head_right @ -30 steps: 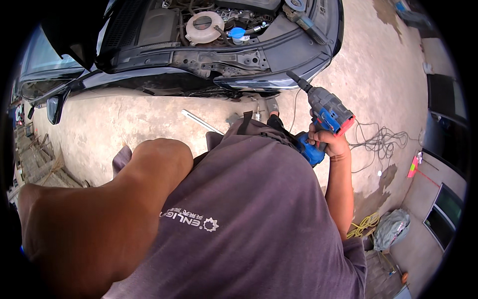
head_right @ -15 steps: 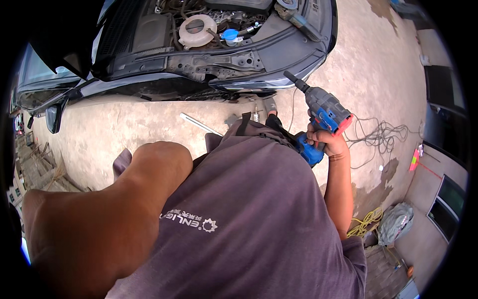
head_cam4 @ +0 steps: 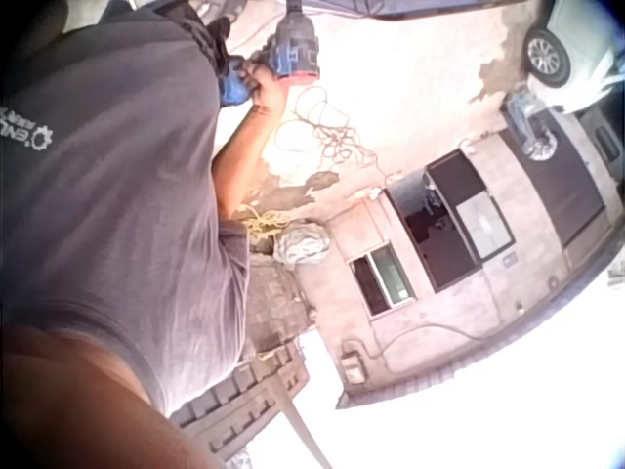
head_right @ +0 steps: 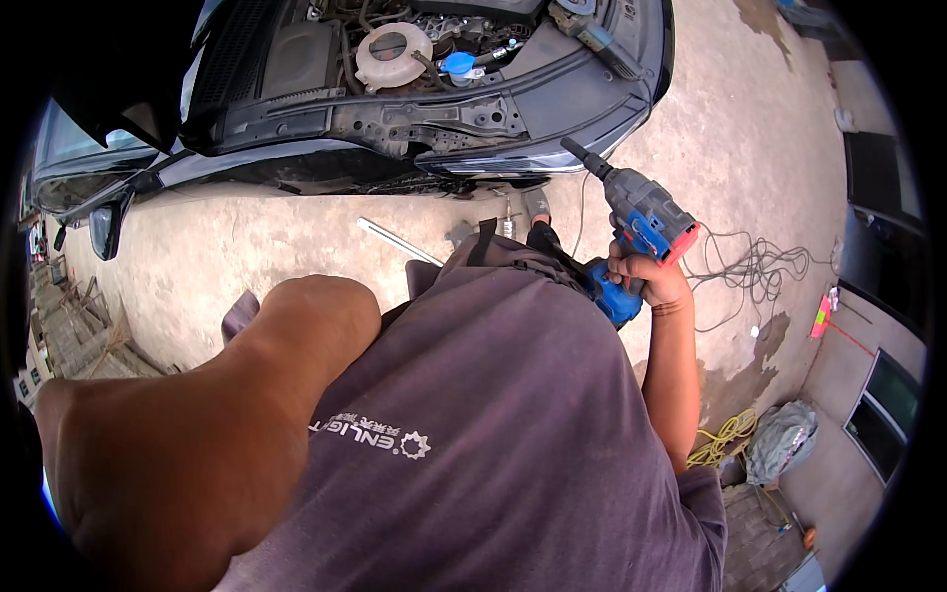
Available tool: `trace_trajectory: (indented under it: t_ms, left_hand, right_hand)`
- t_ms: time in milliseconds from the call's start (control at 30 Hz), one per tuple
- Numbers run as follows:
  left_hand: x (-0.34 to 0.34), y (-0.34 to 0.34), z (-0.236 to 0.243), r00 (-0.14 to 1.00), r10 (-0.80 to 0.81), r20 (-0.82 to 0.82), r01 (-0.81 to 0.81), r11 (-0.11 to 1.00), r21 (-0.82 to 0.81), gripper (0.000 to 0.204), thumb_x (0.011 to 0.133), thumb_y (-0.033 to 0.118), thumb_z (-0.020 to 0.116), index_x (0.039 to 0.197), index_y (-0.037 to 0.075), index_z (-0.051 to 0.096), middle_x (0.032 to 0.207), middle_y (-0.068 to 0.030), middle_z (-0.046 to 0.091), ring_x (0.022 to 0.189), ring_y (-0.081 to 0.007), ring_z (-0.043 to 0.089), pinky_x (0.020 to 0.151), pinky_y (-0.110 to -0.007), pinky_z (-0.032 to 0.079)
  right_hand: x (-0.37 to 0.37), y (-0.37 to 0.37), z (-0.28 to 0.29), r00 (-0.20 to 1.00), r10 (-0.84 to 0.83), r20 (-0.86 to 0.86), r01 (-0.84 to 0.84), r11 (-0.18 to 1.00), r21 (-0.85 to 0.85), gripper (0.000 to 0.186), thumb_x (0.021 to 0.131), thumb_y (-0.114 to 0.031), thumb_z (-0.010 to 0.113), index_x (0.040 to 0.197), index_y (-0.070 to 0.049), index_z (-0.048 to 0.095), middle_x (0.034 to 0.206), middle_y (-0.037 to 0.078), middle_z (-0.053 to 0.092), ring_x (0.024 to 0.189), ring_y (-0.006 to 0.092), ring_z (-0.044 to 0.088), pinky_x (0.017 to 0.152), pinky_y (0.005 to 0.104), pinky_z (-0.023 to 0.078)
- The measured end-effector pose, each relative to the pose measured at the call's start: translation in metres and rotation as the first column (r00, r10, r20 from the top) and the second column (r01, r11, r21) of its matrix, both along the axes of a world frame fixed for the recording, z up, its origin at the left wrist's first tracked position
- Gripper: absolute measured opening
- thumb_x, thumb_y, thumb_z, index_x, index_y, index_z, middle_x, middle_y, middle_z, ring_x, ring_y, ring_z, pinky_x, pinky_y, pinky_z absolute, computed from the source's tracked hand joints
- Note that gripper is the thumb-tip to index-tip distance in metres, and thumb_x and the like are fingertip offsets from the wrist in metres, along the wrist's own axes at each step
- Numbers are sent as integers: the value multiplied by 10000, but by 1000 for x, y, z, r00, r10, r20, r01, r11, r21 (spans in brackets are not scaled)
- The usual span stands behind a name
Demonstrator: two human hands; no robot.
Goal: The person uses a power drill to remove fasteners from the front bumper of a car. They then inspect the bumper surface by hand and use a power sander to smooth the area around the front wheel arch.
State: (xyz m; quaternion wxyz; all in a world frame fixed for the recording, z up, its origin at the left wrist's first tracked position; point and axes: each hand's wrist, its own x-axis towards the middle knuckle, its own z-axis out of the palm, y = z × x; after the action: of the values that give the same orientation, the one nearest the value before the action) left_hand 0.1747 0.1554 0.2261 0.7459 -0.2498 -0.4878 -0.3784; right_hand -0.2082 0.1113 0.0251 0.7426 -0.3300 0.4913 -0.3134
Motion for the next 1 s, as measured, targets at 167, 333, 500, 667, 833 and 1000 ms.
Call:
trace_trajectory:
  t_ms: [167, 333, 500, 667, 833, 1000]
  left_hand:
    - [2, 0, 2, 1000, 5, 8, -5, 1000, 4, 527, 1004, 511, 540, 673, 104, 492, 650, -24, 506, 583, -151, 516, 634, -315, 378]
    - [-3, -2, 9, 998, 28, 51, -28, 1000, 1, 552, 1013, 541, 538, 677, 106, 484, 651, -22, 495, 572, -149, 504, 604, -312, 373]
    - [-6, -8, 17, 996, 22, 83, -22, 1000, 0, 577, 1022, 570, 535, 681, 108, 476, 651, -21, 484, 560, -148, 491, 573, -309, 368]
    - [-6, -19, 21, 992, 21, 128, -22, 1000, 8, 602, 1030, 599, 532, 685, 110, 469, 651, -19, 473, 548, -147, 478, 543, -306, 364]
    - [14, -51, 0, 967, 16, 253, -40, 995, 91, 627, 1039, 628, 530, 689, 112, 461, 652, -17, 462, 537, -146, 465, 512, -303, 359]
    - [48, -67, -132, 884, -51, 464, -281, 735, 617, 640, 1058, 651, 488, 714, 112, 456, 695, -9, 445, 598, -112, 418, 553, -274, 320]
  right_hand:
    - [-1, -1, -2, 1000, 18, 9, -18, 1000, 3, 615, 688, 51, 689, 1293, 12, 584, 825, 95, 640, 668, 218, 623, 636, 343, 530]
    - [1, -2, 2, 1000, 12, 6, -13, 999, 36, 642, 684, 62, 696, 1313, -8, 590, 871, 86, 655, 698, 220, 639, 640, 346, 536]
    - [0, -2, 0, 1000, 15, -18, -14, 999, 36, 648, 682, 64, 698, 1316, -13, 592, 886, 84, 659, 706, 216, 641, 654, 349, 539]
    - [2, -3, 0, 999, 20, -36, -19, 1000, 23, 686, 648, 24, 693, 1322, 6, 565, 825, 104, 640, 665, 225, 618, 652, 355, 527]
    - [2, -1, 2, 1000, 7, -9, -7, 999, 45, 643, 680, 60, 709, 1307, -30, 601, 889, 77, 648, 726, 205, 634, 650, 345, 526]
    - [0, 0, -1, 1000, -15, -5, 16, 998, 56, 652, 686, 66, 700, 1321, -33, 593, 902, 77, 647, 731, 209, 632, 655, 346, 518]
